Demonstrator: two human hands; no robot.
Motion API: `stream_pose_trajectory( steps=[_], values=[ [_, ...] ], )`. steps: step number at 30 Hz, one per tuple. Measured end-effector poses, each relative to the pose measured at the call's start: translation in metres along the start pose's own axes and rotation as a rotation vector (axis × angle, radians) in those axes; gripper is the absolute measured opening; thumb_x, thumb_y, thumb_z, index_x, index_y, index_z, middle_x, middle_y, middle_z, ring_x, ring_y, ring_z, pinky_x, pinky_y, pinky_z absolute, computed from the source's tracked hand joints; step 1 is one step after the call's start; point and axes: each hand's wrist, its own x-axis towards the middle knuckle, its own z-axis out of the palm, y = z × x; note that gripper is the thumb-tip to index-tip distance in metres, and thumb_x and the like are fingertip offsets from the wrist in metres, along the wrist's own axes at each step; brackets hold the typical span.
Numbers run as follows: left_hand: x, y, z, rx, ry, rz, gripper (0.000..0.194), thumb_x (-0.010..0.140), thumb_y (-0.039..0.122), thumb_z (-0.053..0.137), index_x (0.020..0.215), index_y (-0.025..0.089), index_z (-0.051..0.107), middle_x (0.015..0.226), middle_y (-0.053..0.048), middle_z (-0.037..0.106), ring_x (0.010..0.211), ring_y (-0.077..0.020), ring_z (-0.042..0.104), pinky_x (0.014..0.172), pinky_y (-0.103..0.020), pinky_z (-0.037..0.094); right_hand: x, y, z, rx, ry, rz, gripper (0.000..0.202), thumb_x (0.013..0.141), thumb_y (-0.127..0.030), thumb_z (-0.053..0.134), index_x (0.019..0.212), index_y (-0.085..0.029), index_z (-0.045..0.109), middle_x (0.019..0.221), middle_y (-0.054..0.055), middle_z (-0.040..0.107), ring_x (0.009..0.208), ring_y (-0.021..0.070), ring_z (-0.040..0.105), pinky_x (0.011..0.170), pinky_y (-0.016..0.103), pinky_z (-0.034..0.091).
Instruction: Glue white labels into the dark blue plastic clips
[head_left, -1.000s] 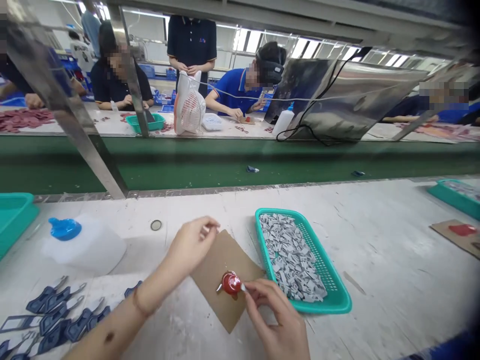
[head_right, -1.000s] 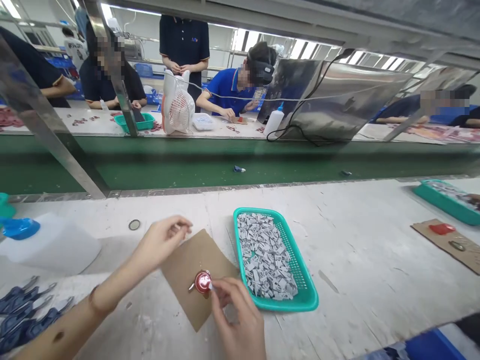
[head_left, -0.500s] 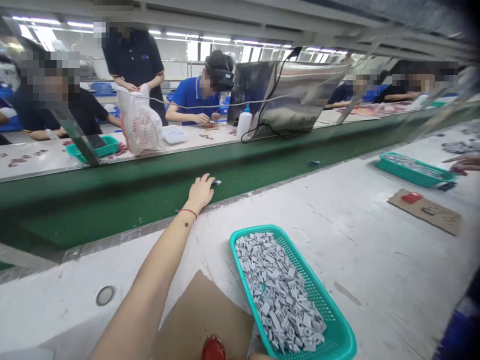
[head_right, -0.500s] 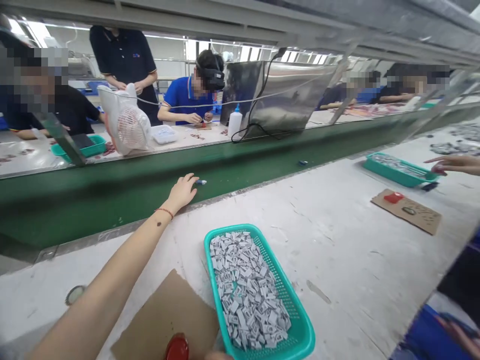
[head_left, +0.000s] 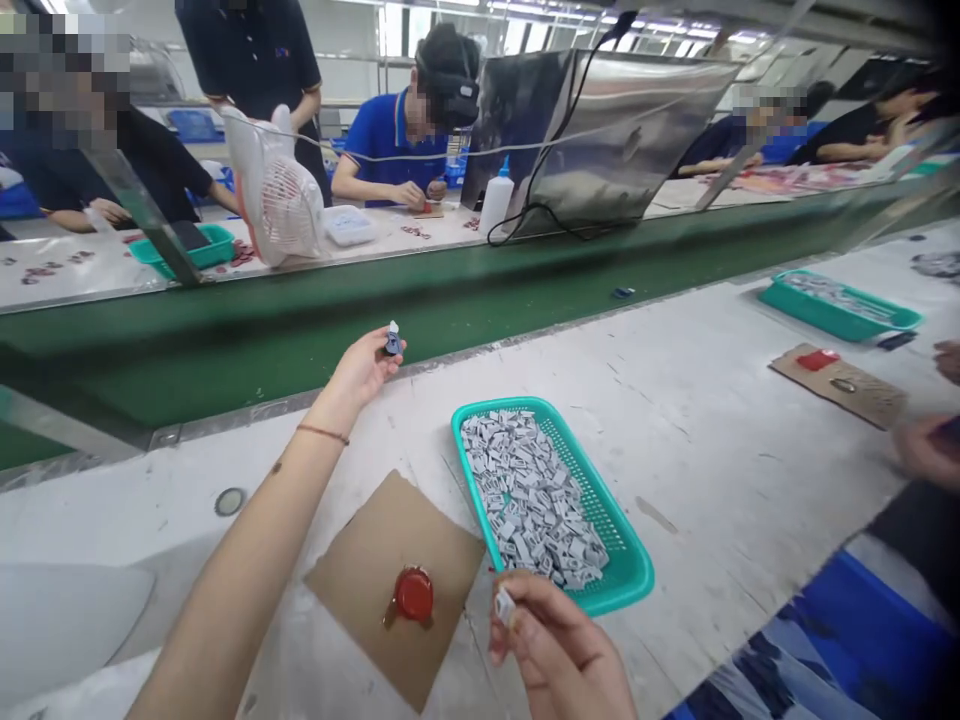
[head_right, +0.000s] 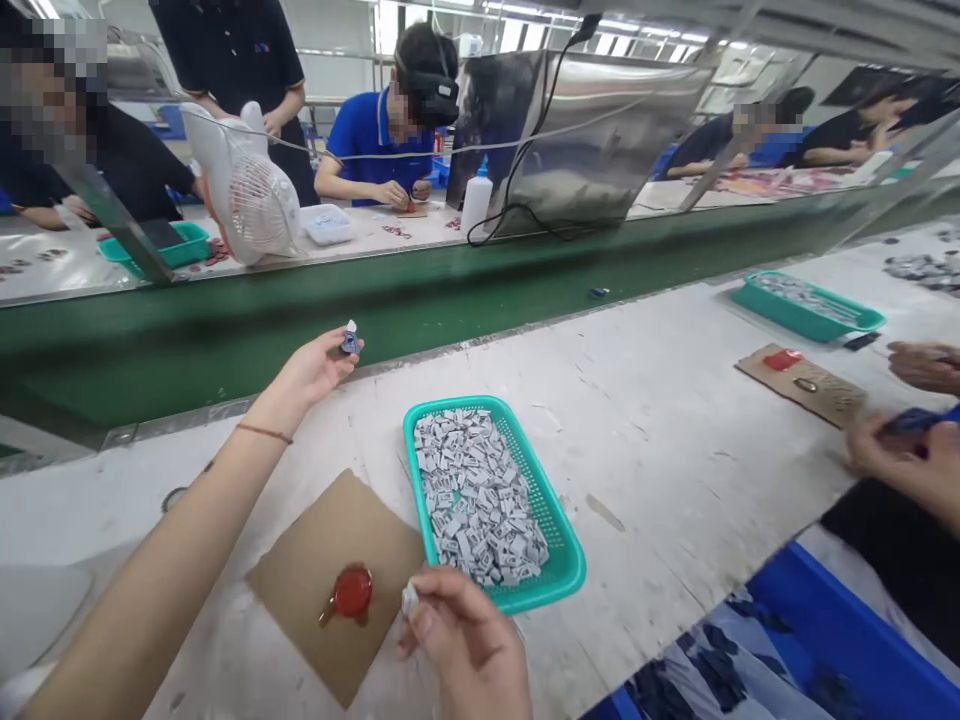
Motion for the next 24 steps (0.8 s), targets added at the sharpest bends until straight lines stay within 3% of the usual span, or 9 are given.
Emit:
stream_pose_trajectory(
  steps=[3, 6, 9, 12, 17, 21, 24],
  values=[
    [-0.065, 0.008, -0.016, -0.220, -0.059, -0.025, 0.015, 0.096, 0.023, 0.056, 0.100, 0.011, 0.063, 0.089, -0.004, 0.068, 0.062, -0.0086, 0.061, 0.054, -0.020, 0.052, 0.003, -0.016, 0.007, 0.084, -0.005, 0.095, 0.025, 0.077, -0.042, 0.078, 0.088, -0.020, 0.076, 0.075, 0.006, 0.070, 0.065, 0.0198, 0.067, 0.061, 0.031, 0.060],
    [-0.128, 0.013, -0.025, -0.354, -0.124, -0.002, 0.012, 0.092, 0.012, 0.056, 0.094, 0.009, 0.067, 0.091, -0.008, 0.071, 0.058, -0.0054, 0.060, 0.049, -0.014, 0.047, 0.005, -0.033, 0.018, 0.163, -0.026, 0.119, 0.025, 0.069, -0.040, 0.085, 0.082, -0.021, 0.076, 0.080, 0.005, 0.072, 0.069, 0.0177, 0.069, 0.065, 0.027, 0.059],
    [-0.181, 0.020, -0.030, -0.424, -0.160, 0.060, 0.013, 0.089, 0.015, 0.060, 0.097, 0.012, 0.070, 0.103, -0.007, 0.071, 0.066, -0.0086, 0.068, 0.055, -0.015, 0.054, 0.005, -0.052, 0.029, 0.160, -0.045, 0.045, 0.027, 0.064, -0.040, 0.087, 0.079, -0.020, 0.077, 0.081, 0.005, 0.072, 0.069, 0.0169, 0.069, 0.064, 0.024, 0.059],
    [-0.222, 0.028, -0.033, -0.474, -0.198, 0.116, 0.015, 0.083, 0.022, 0.071, 0.097, 0.018, 0.073, 0.101, -0.002, 0.070, 0.068, -0.0101, 0.071, 0.062, -0.017, 0.058, 0.004, -0.075, 0.040, 0.092, -0.093, -0.090, 0.027, 0.066, -0.042, 0.085, 0.080, -0.020, 0.076, 0.081, 0.006, 0.072, 0.071, 0.0180, 0.069, 0.065, 0.025, 0.060],
    [-0.261, 0.034, -0.039, -0.560, -0.275, 0.241, 0.015, 0.078, 0.028, 0.080, 0.092, 0.022, 0.077, 0.088, 0.000, 0.075, 0.070, -0.0116, 0.072, 0.066, -0.016, 0.059, 0.002, -0.110, 0.059, -0.062, -0.197, -0.378, 0.018, 0.077, -0.038, 0.077, 0.083, -0.021, 0.073, 0.083, 0.006, 0.071, 0.078, 0.0204, 0.068, 0.069, 0.030, 0.060],
    [-0.270, 0.033, -0.043, -0.562, -0.258, 0.321, 0.013, 0.079, 0.028, 0.079, 0.091, 0.025, 0.077, 0.091, 0.001, 0.077, 0.078, -0.0120, 0.072, 0.069, -0.016, 0.058, -0.004, -0.127, 0.076, -0.162, -0.361, -0.529, 0.006, 0.085, -0.026, 0.069, 0.087, -0.023, 0.073, 0.087, 0.005, 0.069, 0.084, 0.0197, 0.068, 0.072, 0.029, 0.061],
    [-0.271, 0.032, -0.045, -0.541, -0.228, 0.326, 0.012, 0.079, 0.027, 0.079, 0.091, 0.025, 0.077, 0.090, 0.001, 0.077, 0.079, -0.0121, 0.071, 0.070, -0.016, 0.059, -0.010, -0.131, 0.085, -0.212, -0.411, -0.585, 0.009, 0.085, -0.018, 0.067, 0.087, -0.024, 0.073, 0.088, 0.003, 0.068, 0.087, 0.0185, 0.069, 0.074, 0.026, 0.060]
  ],
)
